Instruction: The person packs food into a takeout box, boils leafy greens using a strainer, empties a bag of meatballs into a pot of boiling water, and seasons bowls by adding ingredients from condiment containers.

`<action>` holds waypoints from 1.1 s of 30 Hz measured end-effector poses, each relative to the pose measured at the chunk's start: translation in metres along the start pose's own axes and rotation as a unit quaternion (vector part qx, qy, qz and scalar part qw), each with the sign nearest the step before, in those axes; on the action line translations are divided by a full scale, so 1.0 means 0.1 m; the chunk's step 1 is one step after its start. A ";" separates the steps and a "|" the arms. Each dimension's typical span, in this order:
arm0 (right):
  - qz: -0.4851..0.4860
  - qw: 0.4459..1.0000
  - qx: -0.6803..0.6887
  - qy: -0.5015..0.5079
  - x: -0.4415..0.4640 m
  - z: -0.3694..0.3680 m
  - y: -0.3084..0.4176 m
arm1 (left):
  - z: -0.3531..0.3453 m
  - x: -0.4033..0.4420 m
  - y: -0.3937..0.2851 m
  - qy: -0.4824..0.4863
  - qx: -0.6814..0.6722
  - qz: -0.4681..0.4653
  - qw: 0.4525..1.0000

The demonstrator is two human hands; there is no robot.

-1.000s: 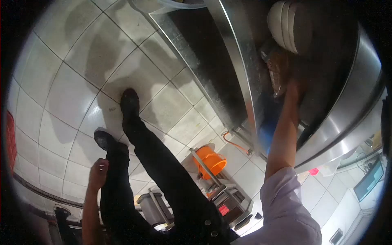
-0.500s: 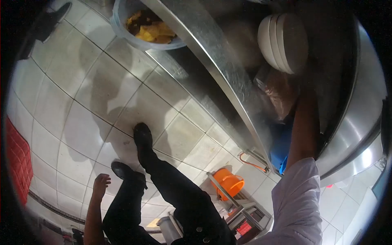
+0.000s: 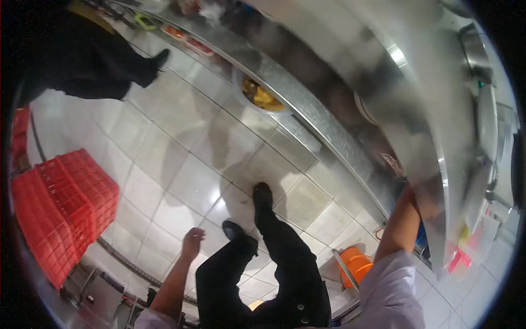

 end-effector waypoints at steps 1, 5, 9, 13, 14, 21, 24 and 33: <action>-0.002 1.000 -0.017 0.006 -0.30 0.05 0.03 | -0.25 -0.01 -0.35 0.014 0.007 -0.006 1.000; 0.030 0.975 -0.199 0.089 -1.71 -0.11 0.11 | -1.45 -0.33 -2.11 0.133 0.121 -0.024 0.983; 0.000 0.993 0.100 -0.070 -2.16 1.85 1.35 | -2.52 -0.70 -3.55 0.252 0.257 -0.040 0.932; -0.103 0.941 0.265 0.181 -2.92 1.61 1.23 | -3.20 -0.95 -4.23 0.309 0.284 0.021 0.908; -0.048 0.958 0.218 0.181 -2.91 1.98 1.40 | -3.26 -0.90 -4.11 0.319 0.297 0.040 0.899; 0.242 0.877 0.256 0.327 -2.73 3.75 2.30 | -3.67 -1.25 -5.00 0.366 0.195 0.209 0.886; 0.358 0.829 0.267 0.338 -2.30 4.52 2.93 | -3.48 -1.39 -5.79 0.335 0.121 0.172 0.919; 0.527 0.717 0.425 0.165 1.32 6.48 5.76 | -2.05 -0.19 -8.47 0.076 0.026 -0.207 0.975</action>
Point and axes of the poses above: each hand's wrist, its own x-axis towards the middle knuckle, its own z-axis out of the back of the hand, y = z × x, the point moved 10 cm from there along x, towards the middle knuckle, and after that the axes turned 6 degrees about -z, right-handed, at the moved point
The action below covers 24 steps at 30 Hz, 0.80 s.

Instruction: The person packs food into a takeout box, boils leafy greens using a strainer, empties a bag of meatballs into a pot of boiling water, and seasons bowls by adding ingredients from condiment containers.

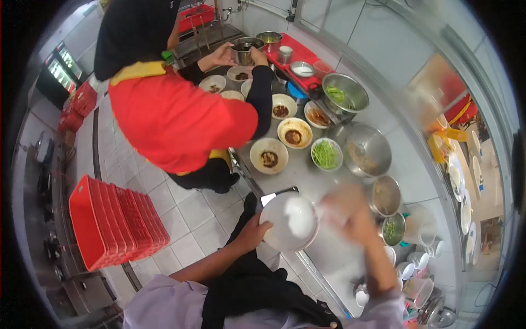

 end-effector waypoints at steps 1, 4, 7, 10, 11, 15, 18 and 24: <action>-0.032 0.998 -0.020 -0.054 0.55 0.33 -0.22 | 0.08 0.26 -0.19 0.006 0.012 -0.028 1.000; -0.068 0.977 0.019 -0.201 2.38 1.11 -1.08 | 0.22 0.93 -0.91 0.026 0.041 -0.066 0.997; -0.107 0.985 0.095 -0.092 4.20 1.04 -2.48 | 0.25 1.32 -1.41 0.070 0.053 -0.084 0.993; -0.188 0.981 -0.018 -0.041 5.43 0.73 -3.63 | 0.30 1.48 -1.80 0.087 0.108 -0.023 0.990; -0.216 0.969 -0.091 -0.079 5.72 0.83 -3.92 | 0.31 1.55 -1.99 0.103 0.111 -0.037 0.988; -0.310 0.910 -0.189 -0.203 6.22 1.08 -4.58 | 0.46 1.77 -2.53 0.104 0.110 -0.032 0.988; -0.230 0.904 -0.232 -0.276 6.12 1.41 -3.86 | 0.59 1.95 -2.46 0.092 0.177 -0.150 0.968; -0.177 0.938 -0.155 -0.255 6.09 1.49 -2.78 | 0.46 2.10 -2.69 0.116 0.065 -0.069 0.989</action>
Point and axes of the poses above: each hand's wrist, its own x-axis towards the middle knuckle, its own z-axis out of the back of the hand, y = z × x, the point moved 10 cm from there along x, towards the middle knuckle, and after that the axes turned 6 degrees about -z, right-handed, at the moved point
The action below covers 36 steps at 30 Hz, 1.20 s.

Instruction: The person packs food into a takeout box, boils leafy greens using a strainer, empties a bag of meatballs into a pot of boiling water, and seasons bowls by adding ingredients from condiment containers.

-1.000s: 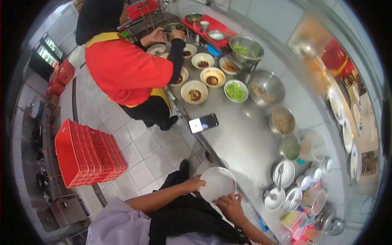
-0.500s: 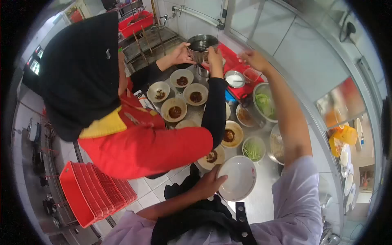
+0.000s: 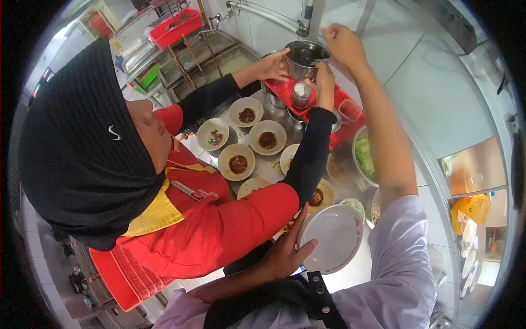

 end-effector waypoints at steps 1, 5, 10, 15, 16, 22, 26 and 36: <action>0.021 1.000 -0.003 0.002 0.05 -0.06 0.04 | -0.02 0.02 0.00 -0.005 0.009 -0.006 1.000; 0.077 0.995 -0.024 0.050 0.27 -0.45 -0.02 | -0.12 0.10 0.00 0.001 -0.012 -0.007 1.000; 0.168 0.981 -0.084 0.057 0.40 -0.74 0.17 | -0.11 0.25 -0.05 -0.013 -0.081 0.033 0.996; 0.207 0.940 -0.225 0.153 0.40 -1.27 0.44 | -0.10 0.43 0.12 -0.042 -0.170 0.059 0.983; 0.210 0.922 -0.274 0.176 0.38 -1.42 0.48 | -0.09 0.45 0.11 -0.040 -0.165 0.058 0.984; 0.201 0.900 -0.321 0.215 0.51 -2.27 0.31 | -0.01 0.38 0.28 -0.055 -0.048 0.046 0.996; 0.123 0.914 -0.346 0.172 0.73 -2.74 -0.02 | 0.08 0.37 0.41 -0.045 -0.019 0.004 0.999; 0.120 0.915 -0.347 0.167 0.73 -2.55 -0.01 | 0.25 0.47 0.21 -0.061 -0.053 -0.004 0.997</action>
Point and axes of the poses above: each hand's wrist, its own x-axis towards the middle knuckle, its own z-axis out of the back of the hand, y = z × x, the point moved 10 cm from there along x, towards the middle knuckle, and after that the axes turned 6 degrees about -z, right-handed, at the moved point
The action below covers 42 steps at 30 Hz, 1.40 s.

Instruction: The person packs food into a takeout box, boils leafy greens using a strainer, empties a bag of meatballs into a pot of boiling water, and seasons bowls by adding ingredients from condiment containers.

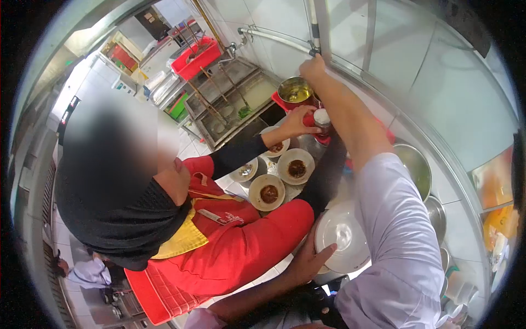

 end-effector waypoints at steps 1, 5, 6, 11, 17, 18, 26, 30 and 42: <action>0.008 0.999 0.034 -0.004 -0.08 0.16 -0.02 | 0.03 0.00 0.03 -0.011 0.006 0.006 1.000; 0.054 0.989 0.087 0.104 -0.25 -0.12 0.01 | 0.09 0.05 0.24 -0.063 -0.031 0.047 0.996; 0.053 0.989 0.099 0.100 -0.24 -0.24 0.00 | 0.09 0.07 0.24 -0.075 -0.053 0.060 0.994; 0.069 0.984 0.117 0.114 -0.64 -0.13 -0.03 | 0.02 0.34 0.51 -0.120 -0.207 0.083 0.967; 0.130 0.990 0.046 -0.019 -0.70 -0.36 0.26 | 0.15 1.04 0.76 -0.155 -0.240 0.044 0.957; 0.134 0.987 0.058 -0.060 -0.70 -0.38 0.29 | 0.24 1.11 0.82 -0.169 -0.234 0.037 0.957; -0.060 0.967 0.247 -0.026 -0.51 -1.21 -0.18 | 0.87 1.64 1.15 -0.227 -0.236 -0.015 0.945; -0.022 0.955 0.294 -0.008 -0.21 -1.63 -0.44 | 1.21 2.09 1.16 -0.294 -0.209 -0.062 0.931; 0.036 0.893 0.354 -0.274 -2.48 0.06 -0.46 | 2.25 3.18 1.30 -0.339 -0.231 -0.115 0.905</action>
Point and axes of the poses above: each hand's wrist, its own x-axis towards the middle knuckle, its own z-axis out of the back of the hand, y = z × x, the point moved 10 cm from there along x, towards the middle knuckle, and after that the axes turned 6 degrees about -z, right-handed, at the moved point
